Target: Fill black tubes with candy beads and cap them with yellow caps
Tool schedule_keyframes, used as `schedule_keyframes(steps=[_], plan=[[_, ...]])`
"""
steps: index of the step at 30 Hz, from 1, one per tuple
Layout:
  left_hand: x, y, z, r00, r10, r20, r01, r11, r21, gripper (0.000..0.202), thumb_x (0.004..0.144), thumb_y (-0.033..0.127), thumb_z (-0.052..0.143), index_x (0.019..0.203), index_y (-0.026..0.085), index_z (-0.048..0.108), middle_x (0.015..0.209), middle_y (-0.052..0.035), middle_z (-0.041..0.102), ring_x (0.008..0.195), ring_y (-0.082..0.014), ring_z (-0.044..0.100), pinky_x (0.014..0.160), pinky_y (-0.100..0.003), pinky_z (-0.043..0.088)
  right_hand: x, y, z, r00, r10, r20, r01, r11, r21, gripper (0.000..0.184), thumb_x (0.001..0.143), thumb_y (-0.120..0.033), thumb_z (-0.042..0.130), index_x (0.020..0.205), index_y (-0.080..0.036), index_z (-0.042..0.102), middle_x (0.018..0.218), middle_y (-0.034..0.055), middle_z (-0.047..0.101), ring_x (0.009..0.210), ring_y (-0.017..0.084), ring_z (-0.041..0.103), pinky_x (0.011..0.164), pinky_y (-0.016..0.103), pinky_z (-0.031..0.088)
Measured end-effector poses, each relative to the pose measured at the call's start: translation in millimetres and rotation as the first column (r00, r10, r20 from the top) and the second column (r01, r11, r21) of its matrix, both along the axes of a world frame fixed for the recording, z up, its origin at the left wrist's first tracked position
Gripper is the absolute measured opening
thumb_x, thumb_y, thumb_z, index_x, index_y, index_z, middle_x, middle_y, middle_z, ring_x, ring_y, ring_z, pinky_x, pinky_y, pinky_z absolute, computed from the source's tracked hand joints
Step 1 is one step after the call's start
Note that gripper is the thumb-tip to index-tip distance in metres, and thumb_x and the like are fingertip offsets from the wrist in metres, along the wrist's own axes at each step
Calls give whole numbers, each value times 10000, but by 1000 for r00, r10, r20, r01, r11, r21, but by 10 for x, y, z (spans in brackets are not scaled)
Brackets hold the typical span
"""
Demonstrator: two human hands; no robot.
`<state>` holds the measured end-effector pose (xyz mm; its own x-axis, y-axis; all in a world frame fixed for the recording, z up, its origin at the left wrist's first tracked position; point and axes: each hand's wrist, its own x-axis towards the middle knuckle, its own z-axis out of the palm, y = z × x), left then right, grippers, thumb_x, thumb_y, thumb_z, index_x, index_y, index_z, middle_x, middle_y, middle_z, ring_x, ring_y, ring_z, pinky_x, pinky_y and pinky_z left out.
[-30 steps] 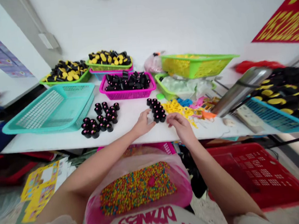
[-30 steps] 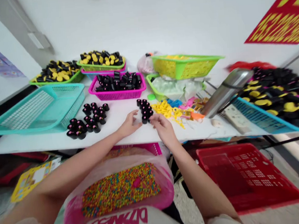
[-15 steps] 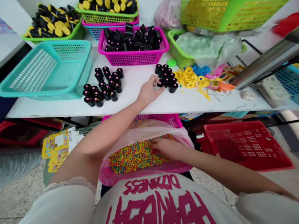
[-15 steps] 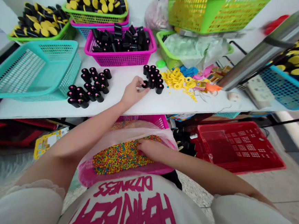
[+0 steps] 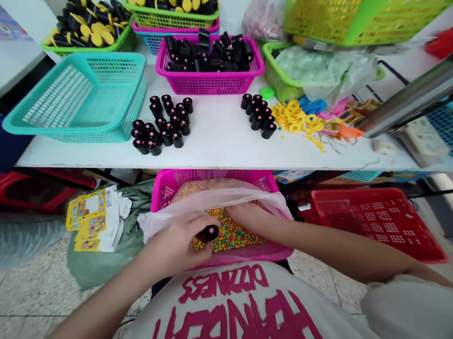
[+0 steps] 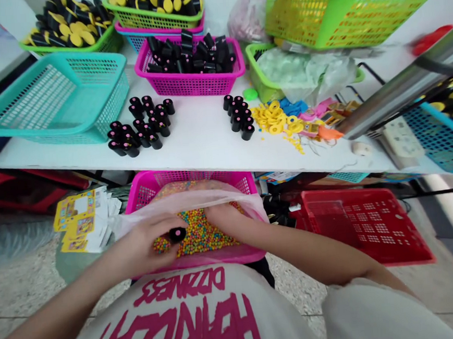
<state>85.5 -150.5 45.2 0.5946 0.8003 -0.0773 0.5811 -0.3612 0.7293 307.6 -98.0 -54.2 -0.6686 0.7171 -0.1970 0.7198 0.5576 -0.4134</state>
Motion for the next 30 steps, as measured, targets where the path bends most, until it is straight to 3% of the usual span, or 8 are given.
schedule_keyframes(steps=[4, 7, 10, 14, 18, 21, 24, 30], plan=[[-10, -194, -385, 983, 184, -15, -184, 983, 16, 379, 769, 147, 541, 1131, 243, 602, 1158, -30, 673, 1064, -199, 631, 956, -337, 494, -46, -15, -27, 993, 66, 95, -57, 994, -91, 349, 810, -16, 429, 1054, -121, 654, 1025, 159, 708, 836, 255, 680, 715, 352, 519], [-7, -268, -499, 932, 361, 16, -361, 932, -20, 369, 805, 167, 535, 1166, 241, 553, 1037, -12, 706, 945, -175, 669, 877, -319, 518, -31, -9, 6, 988, 122, 96, -107, 983, -149, 307, 779, -33, 475, 980, -151, 674, 925, 115, 723, 732, 212, 660, 626, 288, 470], [-3, -309, -538, 868, 494, 52, -484, 865, -135, 332, 815, 268, 618, 1124, 228, 501, 1012, -7, 717, 935, -177, 683, 834, -311, 529, -12, 13, 69, 989, 141, 46, -131, 974, -183, 279, 804, -76, 491, 985, -170, 681, 923, 90, 723, 793, 206, 650, 674, 281, 453], [14, -306, -560, 894, 448, 24, -438, 881, -177, 268, 743, 315, 737, 937, 223, 576, 995, -3, 714, 904, -187, 682, 797, -307, 530, 27, -7, 194, 991, 59, -122, -92, 954, -286, 275, 846, -144, 538, 1070, -201, 686, 1006, 61, 728, 895, 208, 653, 792, 311, 470], [65, -281, -606, 936, 351, 16, -348, 933, -91, 266, 706, 243, 777, 950, 229, 672, 995, -26, 701, 940, -207, 658, 850, -326, 510, 51, -142, 373, 963, -25, -267, -68, 941, -331, 280, 884, -192, 562, 1141, -231, 666, 1097, 43, 714, 1000, 198, 647, 909, 346, 473], [108, -275, -650, 939, 343, 8, -340, 934, -108, 420, 684, 259, 802, 1082, 244, 668, 1059, -33, 710, 999, -230, 647, 907, -347, 492, 39, -285, 472, 937, -20, -348, -61, 973, -221, 318, 901, -147, 519, 1181, -238, 642, 1152, 52, 683, 1072, 191, 615, 960, 358, 461], [137, -274, -666, 942, 337, -8, -334, 931, -149, 404, 707, 256, 782, 1094, 235, 665, 1002, -16, 729, 912, -214, 662, 843, -326, 506, 13, -397, 496, 929, 70, -363, -92, 995, -44, 367, 911, -104, 469, 1228, -229, 606, 1187, 85, 629, 1112, 205, 573, 961, 374, 465], [152, -273, -654, 949, 313, 32, -306, 941, -143, 300, 741, 248, 751, 1030, 210, 678, 996, -26, 731, 905, -217, 662, 830, -322, 499, -46, -437, 578, 932, 312, -184, -276, 941, 196, 343, 953, -126, 407, 1263, -160, 550, 1172, 119, 590, 1161, 252, 505, 988, 428, 451]])
